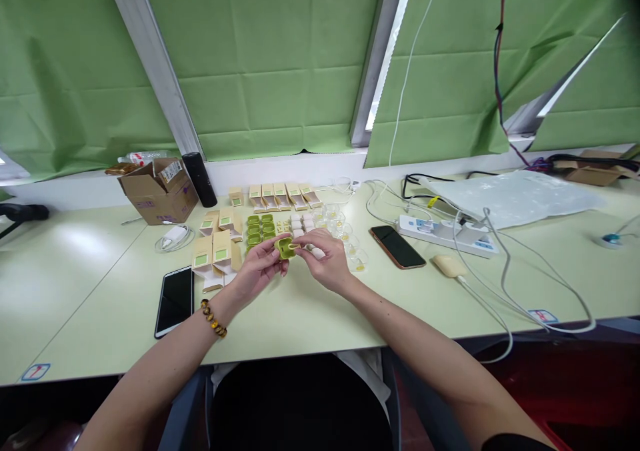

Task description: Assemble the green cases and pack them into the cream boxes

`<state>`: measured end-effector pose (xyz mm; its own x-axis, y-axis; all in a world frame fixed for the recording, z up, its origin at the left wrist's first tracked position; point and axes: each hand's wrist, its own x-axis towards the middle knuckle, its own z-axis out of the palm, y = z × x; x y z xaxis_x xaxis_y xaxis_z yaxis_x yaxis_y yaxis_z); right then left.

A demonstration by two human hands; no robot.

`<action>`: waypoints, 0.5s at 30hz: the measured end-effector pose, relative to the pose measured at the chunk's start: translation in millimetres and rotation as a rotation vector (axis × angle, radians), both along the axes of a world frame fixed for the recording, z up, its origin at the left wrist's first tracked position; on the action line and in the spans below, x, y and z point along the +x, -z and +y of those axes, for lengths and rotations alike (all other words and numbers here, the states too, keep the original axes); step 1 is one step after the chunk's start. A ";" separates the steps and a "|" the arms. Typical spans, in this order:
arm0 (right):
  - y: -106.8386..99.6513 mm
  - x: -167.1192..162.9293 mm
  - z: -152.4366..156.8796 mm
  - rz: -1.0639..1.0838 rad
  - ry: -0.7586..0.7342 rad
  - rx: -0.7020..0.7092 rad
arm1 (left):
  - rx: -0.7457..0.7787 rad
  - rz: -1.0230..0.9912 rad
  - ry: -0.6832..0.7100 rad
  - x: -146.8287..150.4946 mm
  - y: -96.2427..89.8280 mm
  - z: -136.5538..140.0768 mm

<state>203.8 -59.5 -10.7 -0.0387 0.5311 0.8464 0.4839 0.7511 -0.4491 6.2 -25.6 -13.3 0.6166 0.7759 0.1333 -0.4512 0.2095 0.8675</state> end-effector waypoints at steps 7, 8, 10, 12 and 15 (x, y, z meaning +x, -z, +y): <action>0.3 0.3 -0.1 -0.248 0.177 0.218 | 0.070 0.034 0.024 1.3 0.0 -0.6; 0.5 -0.1 -0.4 -0.277 0.191 0.239 | 0.076 0.039 0.029 1.1 1.0 -0.2; 1.2 -1.0 -0.5 -0.317 0.210 0.257 | 0.076 0.046 0.033 0.6 3.4 0.9; 2.1 -1.6 -0.2 -0.341 0.224 0.249 | 0.073 0.053 0.029 0.2 5.5 1.9; 3.1 -1.5 0.5 -0.360 0.238 0.228 | 0.081 0.058 0.024 0.1 6.5 2.6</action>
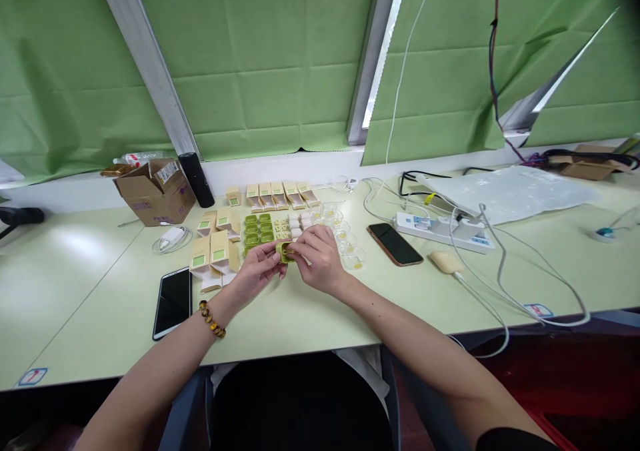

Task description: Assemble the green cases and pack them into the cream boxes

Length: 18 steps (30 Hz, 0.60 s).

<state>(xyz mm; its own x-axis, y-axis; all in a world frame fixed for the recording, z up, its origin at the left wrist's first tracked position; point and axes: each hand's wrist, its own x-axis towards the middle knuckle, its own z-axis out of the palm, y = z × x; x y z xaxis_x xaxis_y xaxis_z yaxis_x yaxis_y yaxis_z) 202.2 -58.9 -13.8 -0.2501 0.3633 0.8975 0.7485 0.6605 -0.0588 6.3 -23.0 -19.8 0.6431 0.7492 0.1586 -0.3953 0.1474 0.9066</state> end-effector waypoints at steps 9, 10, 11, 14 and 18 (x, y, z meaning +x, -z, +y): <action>2.9 -1.1 1.5 -0.044 0.045 0.003 | -0.003 0.036 -0.034 1.0 -1.4 -1.4; 3.5 -1.1 2.0 -0.047 0.041 0.007 | -0.002 0.044 -0.037 1.2 -1.0 -1.4; 4.2 -0.9 2.4 -0.049 0.036 0.010 | 0.002 0.051 -0.039 1.4 -0.7 -1.3; 6.3 0.0 3.7 -0.051 0.024 -0.008 | 0.021 0.055 -0.038 2.2 -0.3 -0.9; 8.7 0.8 4.6 -0.056 0.031 -0.053 | 0.047 0.061 -0.059 3.5 -0.3 0.0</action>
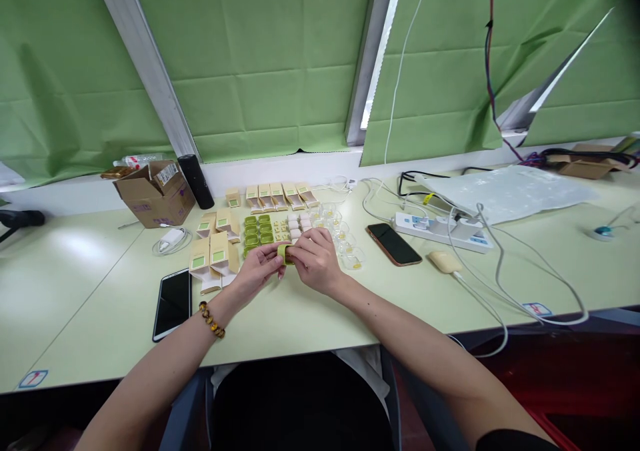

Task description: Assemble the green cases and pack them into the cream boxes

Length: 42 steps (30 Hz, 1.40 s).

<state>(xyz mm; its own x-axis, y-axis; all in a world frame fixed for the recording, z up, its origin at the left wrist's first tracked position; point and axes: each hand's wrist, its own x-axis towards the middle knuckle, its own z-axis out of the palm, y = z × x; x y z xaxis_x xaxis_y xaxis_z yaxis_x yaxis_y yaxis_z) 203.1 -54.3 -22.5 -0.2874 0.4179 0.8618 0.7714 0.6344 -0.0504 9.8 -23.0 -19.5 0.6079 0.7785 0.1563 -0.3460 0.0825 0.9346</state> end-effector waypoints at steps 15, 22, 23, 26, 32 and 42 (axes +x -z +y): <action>-1.0 16.0 6.1 0.008 -0.041 0.062 | 0.198 0.083 -0.345 2.3 0.6 2.6; 13.1 1.6 7.1 0.127 -0.117 -0.082 | 0.420 0.230 -0.502 3.5 8.4 -1.1; 15.1 -0.2 7.6 0.142 -0.129 -0.096 | 0.424 0.233 -0.494 3.6 8.6 -1.8; 17.7 -1.9 8.9 0.202 -0.151 -0.127 | 0.403 0.175 -0.473 3.1 7.3 -4.2; 16.7 0.6 9.7 0.259 -0.148 -0.142 | 0.497 0.231 -0.550 1.5 5.2 -7.7; 21.1 -2.2 8.7 0.187 -0.170 -0.119 | 0.453 0.270 -0.516 2.1 2.9 -4.8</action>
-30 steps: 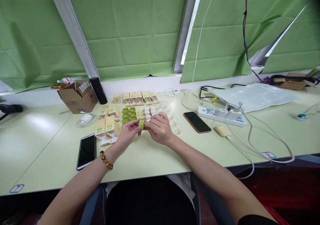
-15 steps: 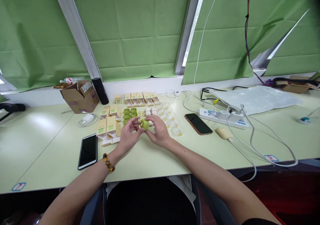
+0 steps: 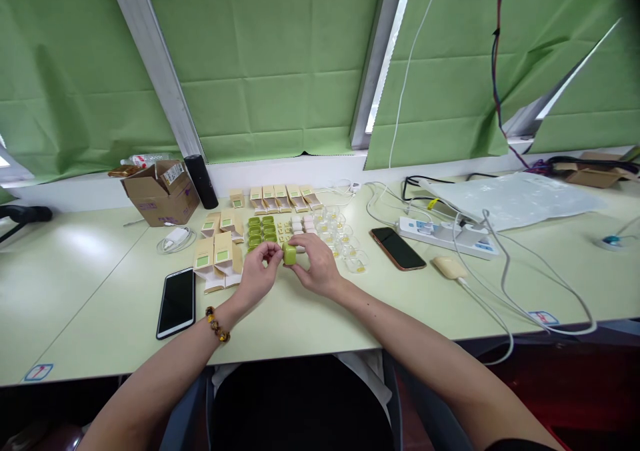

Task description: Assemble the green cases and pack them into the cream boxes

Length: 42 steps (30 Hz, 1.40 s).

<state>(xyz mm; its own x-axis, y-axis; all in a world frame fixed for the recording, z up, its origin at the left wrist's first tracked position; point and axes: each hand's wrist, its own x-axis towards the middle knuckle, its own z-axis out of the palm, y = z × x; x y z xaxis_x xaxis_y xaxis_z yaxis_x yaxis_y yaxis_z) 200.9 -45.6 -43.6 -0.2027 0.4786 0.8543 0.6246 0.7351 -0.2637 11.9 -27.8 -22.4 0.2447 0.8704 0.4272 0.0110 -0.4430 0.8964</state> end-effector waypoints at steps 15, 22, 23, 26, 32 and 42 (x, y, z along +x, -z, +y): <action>-0.9 3.2 1.3 0.086 0.017 -0.076 | 0.090 -0.013 -0.095 -8.2 -0.6 7.4; -3.0 1.3 -4.2 0.023 0.027 -0.099 | 0.528 0.246 -0.045 -10.6 -3.9 -0.1; -2.6 1.2 -4.4 0.008 0.020 -0.086 | 0.558 0.282 -0.048 -10.4 -2.3 0.8; -0.8 2.3 -3.1 -0.017 0.001 -0.017 | 0.625 0.376 -0.088 -10.4 3.3 5.8; -1.6 5.6 -0.1 -0.018 -0.004 0.080 | 0.687 0.388 -0.135 -11.2 7.5 12.7; -10.4 7.8 -4.9 -0.127 0.001 0.153 | 0.720 0.372 -0.115 -10.9 5.4 10.0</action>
